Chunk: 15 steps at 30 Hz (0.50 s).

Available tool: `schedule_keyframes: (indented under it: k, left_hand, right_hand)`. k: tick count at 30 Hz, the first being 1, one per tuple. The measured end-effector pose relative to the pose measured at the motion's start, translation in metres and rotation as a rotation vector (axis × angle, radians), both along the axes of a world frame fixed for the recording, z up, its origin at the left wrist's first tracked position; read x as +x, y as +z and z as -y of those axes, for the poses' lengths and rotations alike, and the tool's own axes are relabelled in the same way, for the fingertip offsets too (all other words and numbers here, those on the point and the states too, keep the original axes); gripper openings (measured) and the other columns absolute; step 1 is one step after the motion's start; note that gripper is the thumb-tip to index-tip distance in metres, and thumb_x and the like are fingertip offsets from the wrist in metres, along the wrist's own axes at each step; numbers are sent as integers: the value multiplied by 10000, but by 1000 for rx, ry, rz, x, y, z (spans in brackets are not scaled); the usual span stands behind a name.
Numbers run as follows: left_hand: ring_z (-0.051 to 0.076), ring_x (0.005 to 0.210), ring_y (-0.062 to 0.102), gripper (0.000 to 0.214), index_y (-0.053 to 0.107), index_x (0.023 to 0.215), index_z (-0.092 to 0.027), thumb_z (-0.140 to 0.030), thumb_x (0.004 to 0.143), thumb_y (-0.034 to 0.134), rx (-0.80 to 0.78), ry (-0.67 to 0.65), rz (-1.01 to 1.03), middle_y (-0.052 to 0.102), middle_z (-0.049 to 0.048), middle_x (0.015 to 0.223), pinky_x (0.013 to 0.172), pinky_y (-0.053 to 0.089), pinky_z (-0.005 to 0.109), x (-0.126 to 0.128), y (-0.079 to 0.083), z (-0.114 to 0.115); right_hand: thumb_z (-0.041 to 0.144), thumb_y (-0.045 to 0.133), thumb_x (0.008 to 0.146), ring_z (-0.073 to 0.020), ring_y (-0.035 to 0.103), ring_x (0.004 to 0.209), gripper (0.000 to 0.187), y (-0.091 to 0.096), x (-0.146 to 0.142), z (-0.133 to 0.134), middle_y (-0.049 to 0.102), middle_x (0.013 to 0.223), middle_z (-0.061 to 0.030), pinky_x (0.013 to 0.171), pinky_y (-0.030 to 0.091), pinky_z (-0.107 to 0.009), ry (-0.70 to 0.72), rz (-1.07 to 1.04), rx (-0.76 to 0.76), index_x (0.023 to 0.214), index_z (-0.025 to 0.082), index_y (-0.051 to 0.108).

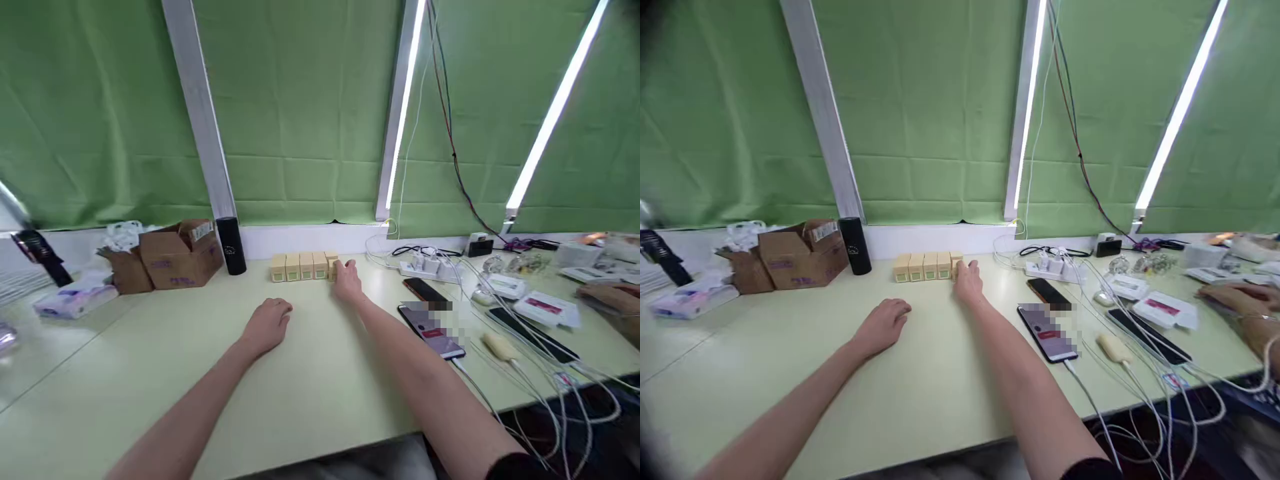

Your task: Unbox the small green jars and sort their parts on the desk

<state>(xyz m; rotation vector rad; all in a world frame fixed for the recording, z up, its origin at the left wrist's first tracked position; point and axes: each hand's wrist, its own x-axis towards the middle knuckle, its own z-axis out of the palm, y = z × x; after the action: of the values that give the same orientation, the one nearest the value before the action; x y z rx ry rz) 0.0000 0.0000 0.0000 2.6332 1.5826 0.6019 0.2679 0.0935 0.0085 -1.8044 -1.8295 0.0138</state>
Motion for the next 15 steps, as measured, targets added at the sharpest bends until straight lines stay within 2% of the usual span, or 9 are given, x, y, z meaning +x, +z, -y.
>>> schedule_keyframes:
  k: [3, 6, 11, 15]
  left_hand:
    - [296, 1162, 593, 289, 699, 1110, -208, -235, 954, 457, 2, 5, 23, 703, 92, 1202, 1031, 459, 436, 0, 1, -2]
    - [302, 1165, 593, 283, 700, 1108, -212, -240, 949, 468, -7, 19, 31, 700, 97, 1205, 1022, 465, 441, 0, 2, -2]
    - [304, 1179, 589, 295, 698, 1120, -202, -243, 954, 457, -22, 40, 6, 697, 105, 1217, 1022, 468, 444, 1, 4, -2]
    - [301, 1175, 591, 304, 699, 1126, -191, -239, 958, 451, -19, 41, -9, 700, 108, 1212, 1021, 469, 442, 2, 4, -3]
  right_hand:
    - [148, 606, 838, -300, 478, 1238, 508, -1, 0, 5, 346, 1437, -146, 769, 475, -340, -2, 0, 12, 1302, 274, 444]
    - [149, 606, 842, -290, 450, 1263, 469, -1, 0, 8, 360, 1482, -134, 785, 471, -339, 9, -7, 19, 1267, 270, 448]
    - [137, 606, 834, -264, 509, 1149, 371, 6, 1, 11, 576, 1231, -94, 743, 452, -317, 39, -48, 11, 1158, 259, 470]
    - [159, 599, 830, -244, 570, 1081, 384, 14, -3, 20, 562, 1246, -79, 692, 434, -301, 47, -113, 26, 1176, 261, 465]
